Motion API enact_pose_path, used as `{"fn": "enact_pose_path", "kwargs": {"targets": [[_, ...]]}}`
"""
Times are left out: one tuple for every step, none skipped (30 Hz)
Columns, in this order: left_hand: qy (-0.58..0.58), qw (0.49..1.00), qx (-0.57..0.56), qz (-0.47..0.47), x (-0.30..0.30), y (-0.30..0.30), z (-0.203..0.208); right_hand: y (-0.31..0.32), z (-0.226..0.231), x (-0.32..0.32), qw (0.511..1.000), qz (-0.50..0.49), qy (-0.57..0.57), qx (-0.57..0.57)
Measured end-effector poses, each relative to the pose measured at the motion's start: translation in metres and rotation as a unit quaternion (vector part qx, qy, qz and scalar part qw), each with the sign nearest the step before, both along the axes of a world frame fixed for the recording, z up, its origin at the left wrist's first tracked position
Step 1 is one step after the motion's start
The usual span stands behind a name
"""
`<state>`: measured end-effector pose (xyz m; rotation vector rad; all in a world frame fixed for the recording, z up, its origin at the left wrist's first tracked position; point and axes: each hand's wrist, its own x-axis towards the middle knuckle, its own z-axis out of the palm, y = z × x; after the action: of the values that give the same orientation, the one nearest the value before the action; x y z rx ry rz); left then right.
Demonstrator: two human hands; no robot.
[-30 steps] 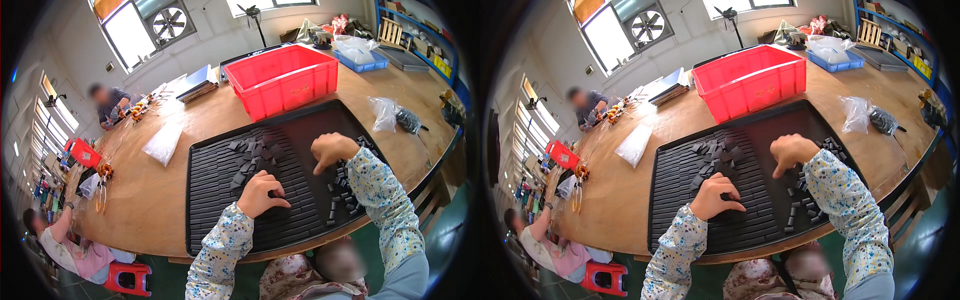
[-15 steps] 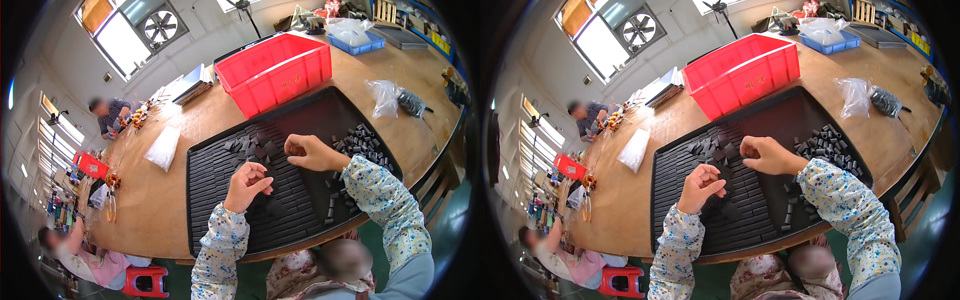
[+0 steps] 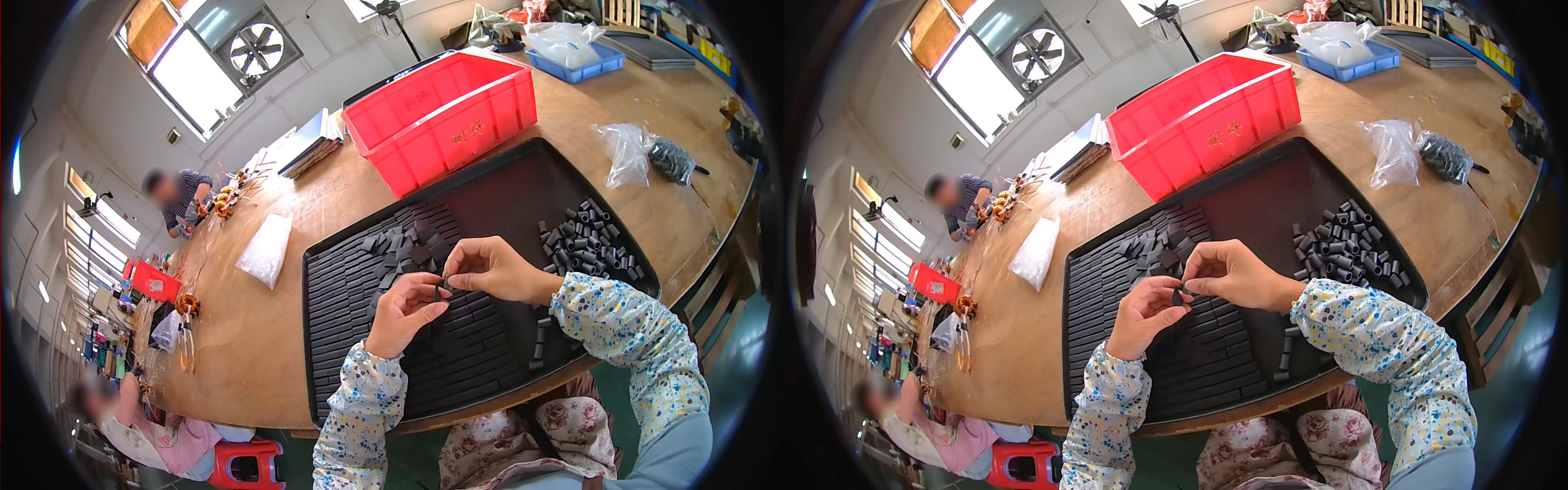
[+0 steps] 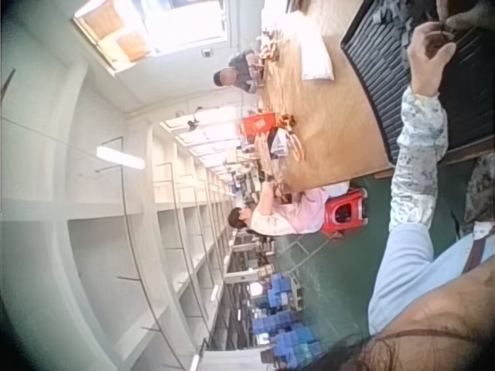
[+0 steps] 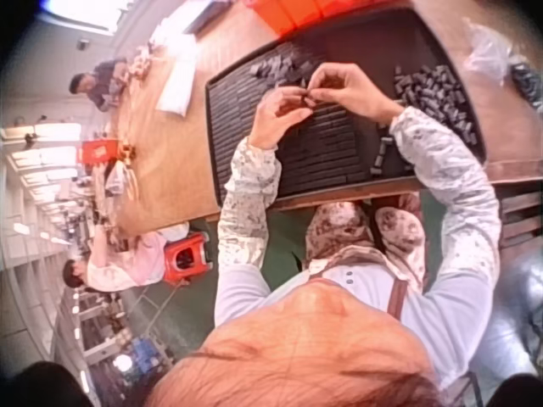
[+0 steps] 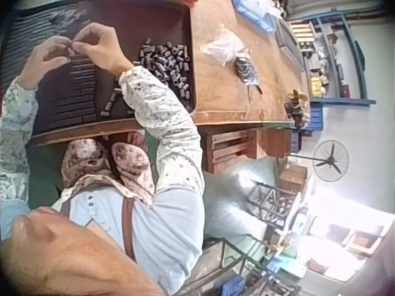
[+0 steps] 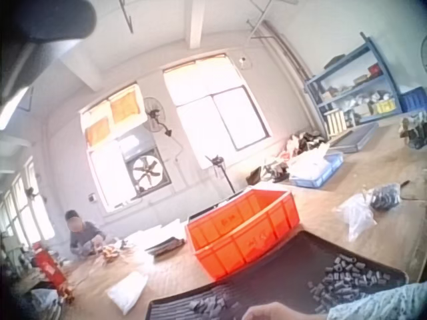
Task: The person sorts and assembles small black industrial components by hand, placing them onto a tray.
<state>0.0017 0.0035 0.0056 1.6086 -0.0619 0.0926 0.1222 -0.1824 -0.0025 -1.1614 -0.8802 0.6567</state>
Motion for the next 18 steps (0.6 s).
{"fn": "enact_pose_path", "kwargs": {"targets": [[0.021, 0.999, 0.027, -0.002, -0.001, 0.000, 0.002, 0.000, 0.001, -0.001, 1.000, 0.001, 0.000, 0.000], [0.021, 0.999, 0.027, -0.001, -0.001, 0.001, 0.002, 0.000, 0.001, -0.002, 0.999, 0.020, 0.032, 0.011], [0.035, 0.999, 0.029, -0.012, -0.002, 0.002, 0.001, 0.001, 0.001, -0.004, 0.997, 0.038, 0.065, 0.021], [0.049, 0.998, 0.031, -0.023, -0.003, 0.003, 0.000, 0.001, 0.002, -0.005, 0.997, 0.039, 0.065, 0.021], [0.049, 0.998, 0.030, -0.023, -0.003, 0.005, -0.002, 0.000, 0.004, -0.007, 0.997, 0.036, 0.067, 0.018], [0.054, 0.997, 0.039, -0.027, -0.001, 0.008, -0.004, 0.000, 0.005, -0.008, 0.997, 0.032, 0.070, 0.015], [0.060, 0.997, 0.050, -0.028, -0.002, 0.009, -0.005, 0.001, 0.004, -0.008, 0.997, 0.034, 0.070, 0.016], [0.060, 0.997, 0.050, -0.027, -0.003, 0.009, -0.004, 0.001, 0.002, -0.008, 0.996, 0.038, 0.077, 0.006], [0.058, 0.997, 0.053, -0.023, -0.004, 0.008, -0.004, 0.001, 0.001, -0.008, 0.996, 0.041, 0.084, -0.004], [0.057, 0.997, 0.055, -0.019, -0.004, 0.007, -0.004, 0.000, 0.001, -0.008, 0.996, 0.040, 0.083, -0.004], [0.056, 0.997, 0.055, -0.020, -0.003, 0.007, -0.003, 0.000, 0.001, -0.008, 0.996, 0.046, 0.081, -0.008], [0.055, 0.996, 0.062, -0.028, -0.003, 0.007, -0.004, 0.000, 0.000, -0.008, 0.995, 0.053, 0.080, -0.013], [0.055, 0.995, 0.069, -0.036, -0.003, 0.007, -0.004, 0.002, -0.001, -0.009, 0.995, 0.054, 0.081, -0.014], [0.055, 0.995, 0.068, -0.035, -0.003, 0.006, -0.004, 0.004, -0.003, -0.010, 0.999, 0.038, 0.035, 0.003], [0.052, 0.997, 0.047, -0.030, -0.003, 0.004, -0.002, 0.004, -0.003, -0.011, 0.999, 0.023, -0.011, 0.020], [0.047, 0.998, 0.025, -0.025, -0.003, 0.003, -0.001, 0.003, 0.000, -0.011, 0.999, 0.024, -0.012, 0.019], [0.047, 0.998, 0.024, -0.024, -0.002, 0.003, -0.002, 0.001, 0.004, -0.010, 0.986, -0.020, -0.167, 0.014], [0.048, 0.998, 0.012, -0.032, -0.001, 0.004, -0.003, -0.001, 0.008, -0.010, 0.946, -0.065, -0.319, 0.008]]}}
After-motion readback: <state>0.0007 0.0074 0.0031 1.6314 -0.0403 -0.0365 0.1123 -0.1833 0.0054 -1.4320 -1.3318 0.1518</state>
